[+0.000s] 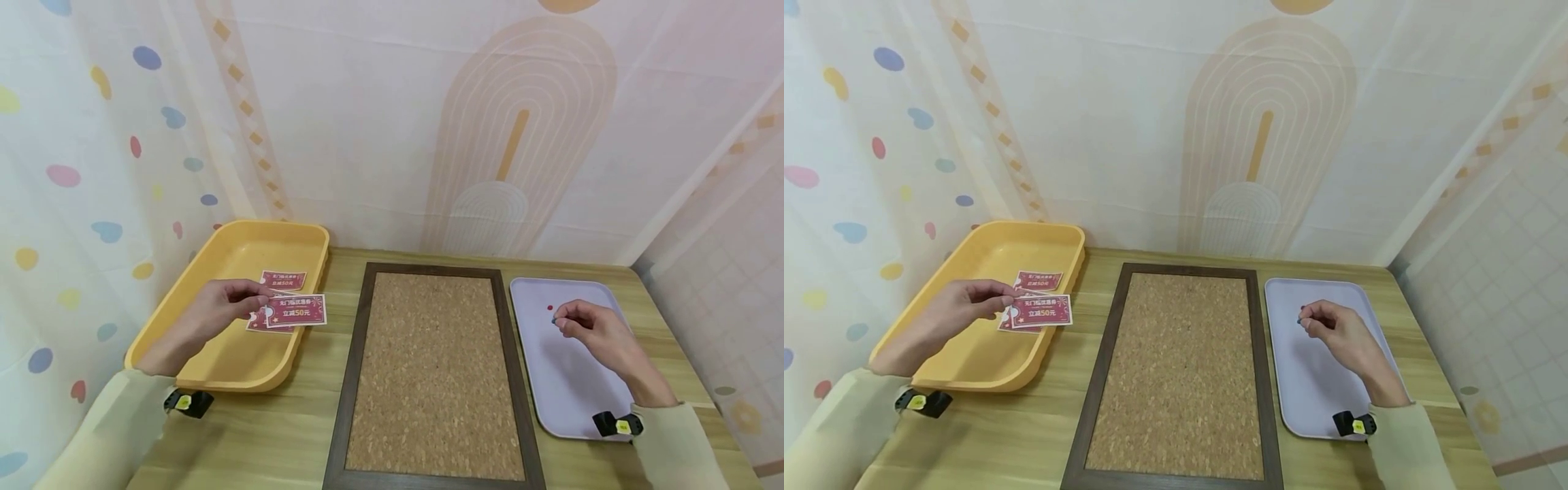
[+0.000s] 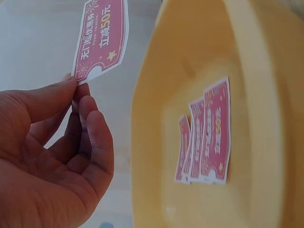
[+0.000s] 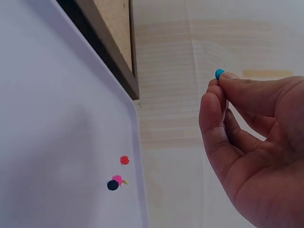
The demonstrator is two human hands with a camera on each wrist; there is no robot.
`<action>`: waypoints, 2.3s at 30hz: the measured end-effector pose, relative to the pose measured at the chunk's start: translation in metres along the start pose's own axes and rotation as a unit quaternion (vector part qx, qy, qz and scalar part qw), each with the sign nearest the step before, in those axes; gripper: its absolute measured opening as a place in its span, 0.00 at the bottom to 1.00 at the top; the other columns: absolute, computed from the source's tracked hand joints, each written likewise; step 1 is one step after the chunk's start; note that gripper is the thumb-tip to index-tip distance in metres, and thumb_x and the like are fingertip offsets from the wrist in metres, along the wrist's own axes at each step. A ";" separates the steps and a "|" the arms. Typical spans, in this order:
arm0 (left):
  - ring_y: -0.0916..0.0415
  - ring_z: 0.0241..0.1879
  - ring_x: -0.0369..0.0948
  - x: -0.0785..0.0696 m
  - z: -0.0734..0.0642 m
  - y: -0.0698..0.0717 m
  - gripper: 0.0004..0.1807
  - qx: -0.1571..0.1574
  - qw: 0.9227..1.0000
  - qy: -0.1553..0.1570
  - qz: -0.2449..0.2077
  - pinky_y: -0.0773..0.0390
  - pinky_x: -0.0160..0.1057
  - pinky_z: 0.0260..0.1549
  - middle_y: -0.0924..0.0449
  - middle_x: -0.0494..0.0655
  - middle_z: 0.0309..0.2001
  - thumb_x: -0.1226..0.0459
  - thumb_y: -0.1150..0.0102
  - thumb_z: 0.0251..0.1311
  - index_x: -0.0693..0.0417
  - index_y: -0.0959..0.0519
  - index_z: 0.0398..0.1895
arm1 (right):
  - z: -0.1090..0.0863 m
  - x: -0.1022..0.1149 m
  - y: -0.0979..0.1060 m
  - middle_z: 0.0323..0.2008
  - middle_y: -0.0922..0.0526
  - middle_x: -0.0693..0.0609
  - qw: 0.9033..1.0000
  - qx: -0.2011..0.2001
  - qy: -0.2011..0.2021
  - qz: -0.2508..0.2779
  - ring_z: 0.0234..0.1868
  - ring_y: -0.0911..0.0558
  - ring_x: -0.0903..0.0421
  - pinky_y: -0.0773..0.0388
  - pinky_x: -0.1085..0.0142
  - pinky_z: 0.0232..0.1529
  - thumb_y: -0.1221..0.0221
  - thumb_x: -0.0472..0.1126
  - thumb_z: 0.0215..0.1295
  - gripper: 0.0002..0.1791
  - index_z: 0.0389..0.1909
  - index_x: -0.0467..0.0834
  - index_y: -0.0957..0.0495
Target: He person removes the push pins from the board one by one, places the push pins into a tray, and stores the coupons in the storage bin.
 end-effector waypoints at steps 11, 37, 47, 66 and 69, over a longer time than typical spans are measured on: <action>0.23 0.37 0.34 0.021 0.008 0.016 0.13 0.040 0.999 0.013 0.013 0.19 0.35 0.38 0.16 0.49 0.43 0.67 0.42 0.75 0.69 0.19 0.53 | 0.006 -0.011 -0.002 0.31 0.20 0.49 0.998 0.041 -0.034 -0.014 0.34 0.22 0.62 0.26 0.70 0.36 0.41 0.30 0.74 0.03 0.43 0.34 0.20; 0.21 0.44 0.41 0.077 0.035 0.038 0.15 0.124 0.987 0.104 0.008 0.17 0.40 0.45 0.16 0.51 0.48 0.66 0.39 0.72 0.70 0.19 0.54 | 0.024 -0.039 -0.013 0.44 0.16 0.36 0.995 0.094 -0.040 0.020 0.36 0.24 0.64 0.24 0.68 0.35 0.42 0.24 0.70 0.03 0.40 0.31 0.20; 0.22 0.43 0.44 0.081 0.045 0.033 0.14 0.150 0.982 0.106 0.050 0.17 0.38 0.41 0.14 0.51 0.46 0.67 0.39 0.71 0.70 0.18 0.52 | 0.027 -0.046 -0.023 0.33 0.19 0.47 0.992 0.120 -0.039 0.007 0.32 0.26 0.62 0.26 0.68 0.33 0.41 0.23 0.68 0.03 0.37 0.31 0.20; 0.23 0.32 0.39 0.098 0.055 0.027 0.14 0.173 0.974 0.130 0.070 0.21 0.35 0.31 0.13 0.51 0.40 0.69 0.39 0.69 0.73 0.18 0.52 | 0.027 -0.054 -0.028 0.31 0.19 0.49 0.991 0.117 -0.062 -0.028 0.32 0.26 0.60 0.27 0.70 0.33 0.39 0.26 0.68 0.02 0.35 0.33 0.18; 0.22 0.35 0.41 0.093 0.055 0.030 0.16 0.176 0.973 0.125 0.080 0.19 0.37 0.34 0.13 0.54 0.43 0.68 0.38 0.70 0.74 0.19 0.54 | 0.027 -0.054 -0.025 0.33 0.18 0.48 0.990 0.116 -0.069 -0.039 0.34 0.25 0.58 0.26 0.69 0.33 0.40 0.27 0.68 0.03 0.37 0.32 0.17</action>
Point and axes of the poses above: each hand's wrist, its own z-axis towards the middle knuckle, its own y-axis out of the back of the hand, x = y × z, the point moved 5 cm from there along z, towards the middle knuckle
